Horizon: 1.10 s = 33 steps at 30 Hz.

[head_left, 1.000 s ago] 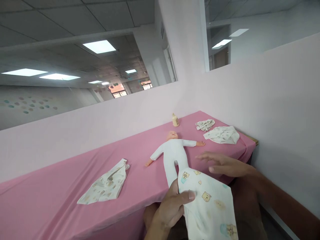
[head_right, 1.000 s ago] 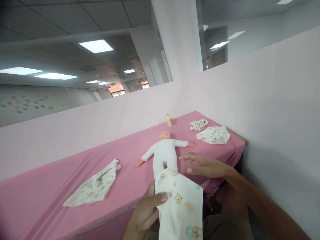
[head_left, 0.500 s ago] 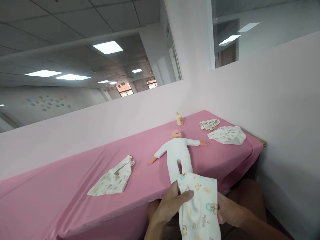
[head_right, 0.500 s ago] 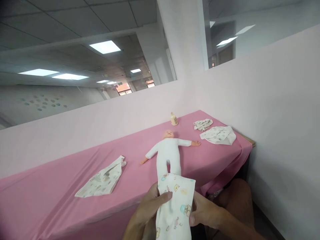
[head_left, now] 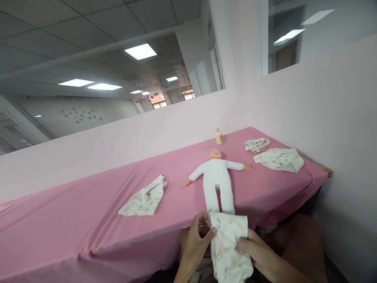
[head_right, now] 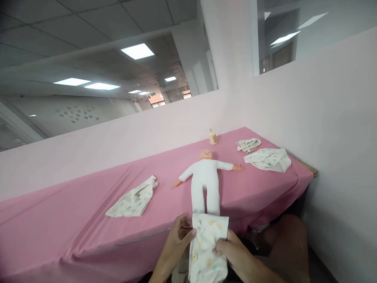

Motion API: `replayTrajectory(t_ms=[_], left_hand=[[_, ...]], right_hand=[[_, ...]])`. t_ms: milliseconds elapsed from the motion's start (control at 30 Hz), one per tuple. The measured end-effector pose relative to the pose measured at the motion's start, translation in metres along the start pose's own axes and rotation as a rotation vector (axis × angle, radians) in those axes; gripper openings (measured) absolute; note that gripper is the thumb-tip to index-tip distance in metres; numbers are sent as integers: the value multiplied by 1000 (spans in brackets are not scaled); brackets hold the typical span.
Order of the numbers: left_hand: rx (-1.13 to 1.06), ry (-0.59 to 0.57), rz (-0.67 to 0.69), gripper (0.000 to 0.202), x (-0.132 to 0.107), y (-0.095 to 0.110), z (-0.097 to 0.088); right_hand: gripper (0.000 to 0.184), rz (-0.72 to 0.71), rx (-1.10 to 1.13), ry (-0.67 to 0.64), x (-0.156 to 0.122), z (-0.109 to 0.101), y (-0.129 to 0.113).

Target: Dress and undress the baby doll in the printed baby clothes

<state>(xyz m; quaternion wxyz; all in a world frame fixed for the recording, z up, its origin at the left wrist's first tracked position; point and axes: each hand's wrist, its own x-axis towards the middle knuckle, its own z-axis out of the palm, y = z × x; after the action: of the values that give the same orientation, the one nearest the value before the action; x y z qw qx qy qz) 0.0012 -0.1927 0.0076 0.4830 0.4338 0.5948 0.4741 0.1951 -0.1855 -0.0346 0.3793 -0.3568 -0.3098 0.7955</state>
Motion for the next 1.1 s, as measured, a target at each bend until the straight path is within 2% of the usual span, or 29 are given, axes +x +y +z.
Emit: replayTrajectory(t_ms=[67, 200, 267, 467, 600, 767, 900, 1100], left_hand=[[-33, 14, 29, 76, -2, -10, 3], [-240, -254, -20, 86, -8, -23, 19], [-230, -289, -35, 83, -9, -23, 24], [-148, -176, -29, 64, -5, -15, 23], [-159, -122, -11, 63, -3, -19, 22], [-282, -152, -80, 66, -5, -11, 26], [-383, -88, -95, 66, -6, 0, 27], [-327, -140, -60, 64, 11, 13, 14]], right_hand=[[33, -17, 71, 27, 0, -2, -5], [31, -72, 146, 11, 3, -9, -8], [30, -68, 147, 3, 4, -10, -7], [41, -111, 152, -137, -3, -4, -9], [45, -115, 131, -211, -4, -1, -7], [53, -90, 75, -122, -2, -4, -4], [57, -66, 91, -51, 2, -6, -1], [55, -107, 54, -144, 10, -13, 3]])
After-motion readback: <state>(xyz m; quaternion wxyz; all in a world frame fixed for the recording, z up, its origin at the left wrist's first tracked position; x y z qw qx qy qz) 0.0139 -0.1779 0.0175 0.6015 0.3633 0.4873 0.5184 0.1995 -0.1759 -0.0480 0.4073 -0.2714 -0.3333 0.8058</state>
